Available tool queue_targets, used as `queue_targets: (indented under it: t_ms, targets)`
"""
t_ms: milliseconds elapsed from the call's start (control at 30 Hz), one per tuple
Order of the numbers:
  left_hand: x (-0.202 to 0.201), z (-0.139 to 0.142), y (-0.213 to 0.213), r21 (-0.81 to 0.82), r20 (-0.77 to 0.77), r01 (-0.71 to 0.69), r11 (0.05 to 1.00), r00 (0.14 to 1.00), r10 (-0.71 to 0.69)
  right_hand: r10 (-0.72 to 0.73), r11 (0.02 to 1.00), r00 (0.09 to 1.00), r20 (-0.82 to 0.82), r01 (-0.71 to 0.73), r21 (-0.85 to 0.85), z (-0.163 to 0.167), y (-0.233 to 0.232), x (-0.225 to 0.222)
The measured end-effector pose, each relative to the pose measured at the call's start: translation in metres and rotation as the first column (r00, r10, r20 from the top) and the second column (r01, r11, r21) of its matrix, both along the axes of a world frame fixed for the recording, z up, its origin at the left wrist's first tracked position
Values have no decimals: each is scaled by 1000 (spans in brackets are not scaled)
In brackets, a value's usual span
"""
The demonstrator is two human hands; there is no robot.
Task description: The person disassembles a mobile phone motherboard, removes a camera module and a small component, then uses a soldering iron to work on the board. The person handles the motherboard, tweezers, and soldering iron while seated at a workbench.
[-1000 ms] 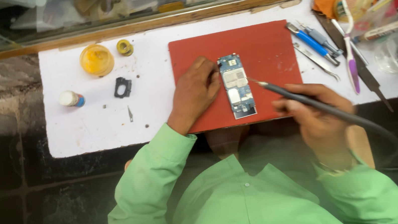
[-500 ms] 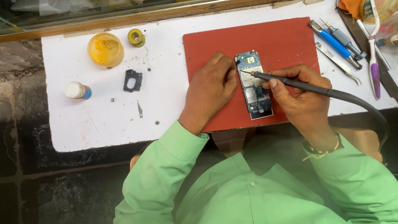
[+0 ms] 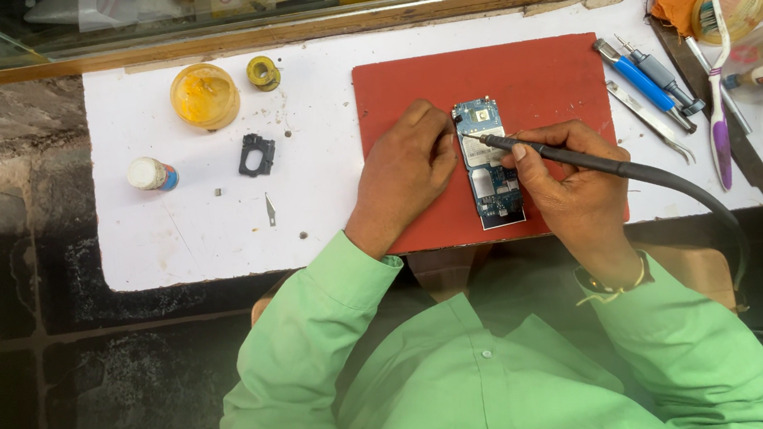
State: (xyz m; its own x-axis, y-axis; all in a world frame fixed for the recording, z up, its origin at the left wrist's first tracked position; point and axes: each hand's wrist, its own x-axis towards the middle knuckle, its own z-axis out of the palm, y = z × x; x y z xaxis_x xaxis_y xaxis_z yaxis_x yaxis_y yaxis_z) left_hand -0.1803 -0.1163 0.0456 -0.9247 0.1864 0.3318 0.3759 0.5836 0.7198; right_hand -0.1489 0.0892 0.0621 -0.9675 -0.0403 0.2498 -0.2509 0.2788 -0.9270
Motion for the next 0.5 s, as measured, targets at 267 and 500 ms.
queue_targets:
  t_ms: [267,500]
  targets:
    - [0,0,0,5,5,2,1000,1000,-2,10,999,999,32,-8,-53,-2,-2,-1]
    - [0,0,1,0,-6,1,1000,1000,-1,-8,1000,1000,-9,9,13,-3,-3,-1]
